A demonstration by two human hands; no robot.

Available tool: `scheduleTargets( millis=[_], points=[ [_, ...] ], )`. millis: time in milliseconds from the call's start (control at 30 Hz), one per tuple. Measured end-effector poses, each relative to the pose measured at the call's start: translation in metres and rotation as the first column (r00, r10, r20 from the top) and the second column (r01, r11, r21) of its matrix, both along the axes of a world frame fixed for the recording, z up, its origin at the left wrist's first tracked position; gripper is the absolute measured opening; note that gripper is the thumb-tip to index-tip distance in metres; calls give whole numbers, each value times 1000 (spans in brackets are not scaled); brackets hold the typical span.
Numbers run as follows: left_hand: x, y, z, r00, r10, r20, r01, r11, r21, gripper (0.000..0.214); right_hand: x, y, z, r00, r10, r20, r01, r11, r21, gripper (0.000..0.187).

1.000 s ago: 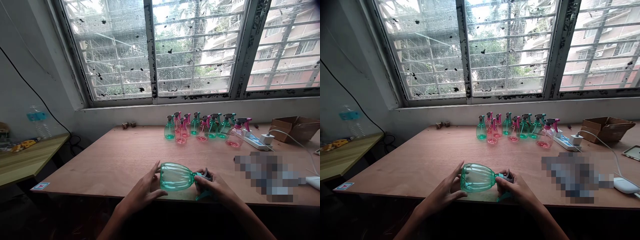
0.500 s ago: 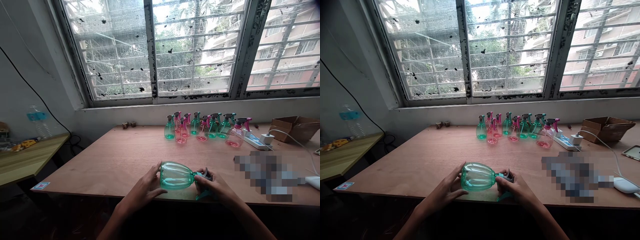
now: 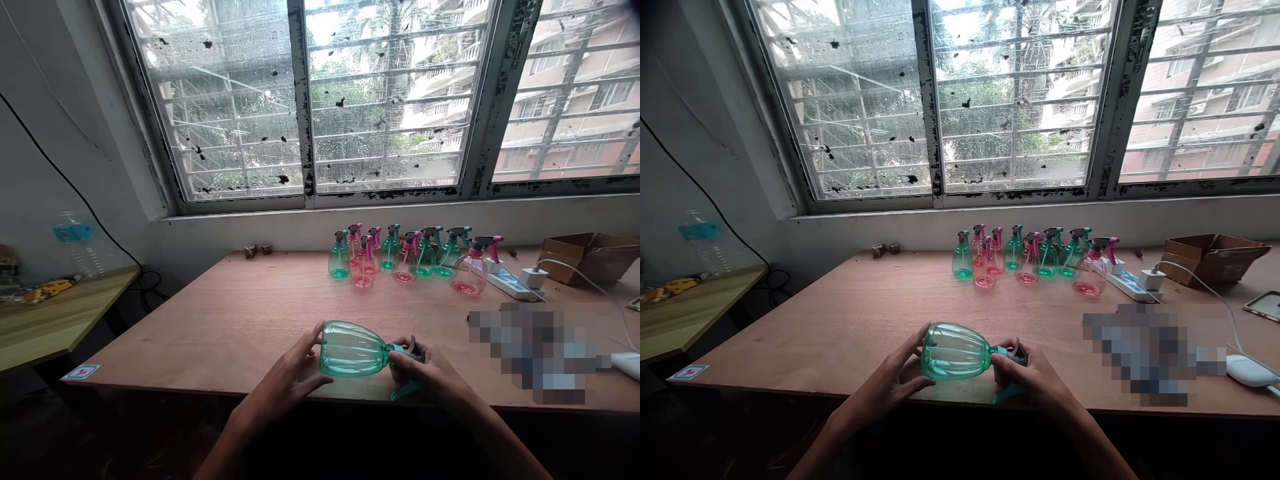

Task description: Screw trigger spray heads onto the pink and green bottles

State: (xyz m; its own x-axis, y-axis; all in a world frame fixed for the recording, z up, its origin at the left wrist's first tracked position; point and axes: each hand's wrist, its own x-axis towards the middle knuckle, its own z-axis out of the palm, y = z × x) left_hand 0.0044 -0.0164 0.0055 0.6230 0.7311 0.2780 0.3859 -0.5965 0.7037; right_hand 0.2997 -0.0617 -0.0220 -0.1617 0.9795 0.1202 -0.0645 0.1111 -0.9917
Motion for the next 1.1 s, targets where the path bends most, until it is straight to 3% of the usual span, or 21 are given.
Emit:
scheduleTargets(
  millis=[133,233,400,600,900,1100],
  points=[
    [0,-1,0,999,-29,24,31,997,-67,92,0,-1,0,1000,-6,-10,6,1000,5,41],
    [1,-2,3,999,-32,26,34,994,-101,88,-1,-1,0,1000,-7,-11,7,1000,6,41],
    [2,-2,5,1000,-5,8,6,999,-44,83,0,-1,2,1000,-16,16,16,1000,-7,43],
    [0,0,1,1000,-19,20,20,997,-69,93,0,-1,0,1000,-9,-4,9,1000,-10,45],
    [0,1,-1,1000,4,18,-3,1000,-20,85,0,-2,0,1000,6,-9,-6,1000,7,40],
    [-1,1,-3,1000,-13,22,14,998,-53,94,0,-1,-1,999,24,-26,-24,1000,1,37]
  ],
)
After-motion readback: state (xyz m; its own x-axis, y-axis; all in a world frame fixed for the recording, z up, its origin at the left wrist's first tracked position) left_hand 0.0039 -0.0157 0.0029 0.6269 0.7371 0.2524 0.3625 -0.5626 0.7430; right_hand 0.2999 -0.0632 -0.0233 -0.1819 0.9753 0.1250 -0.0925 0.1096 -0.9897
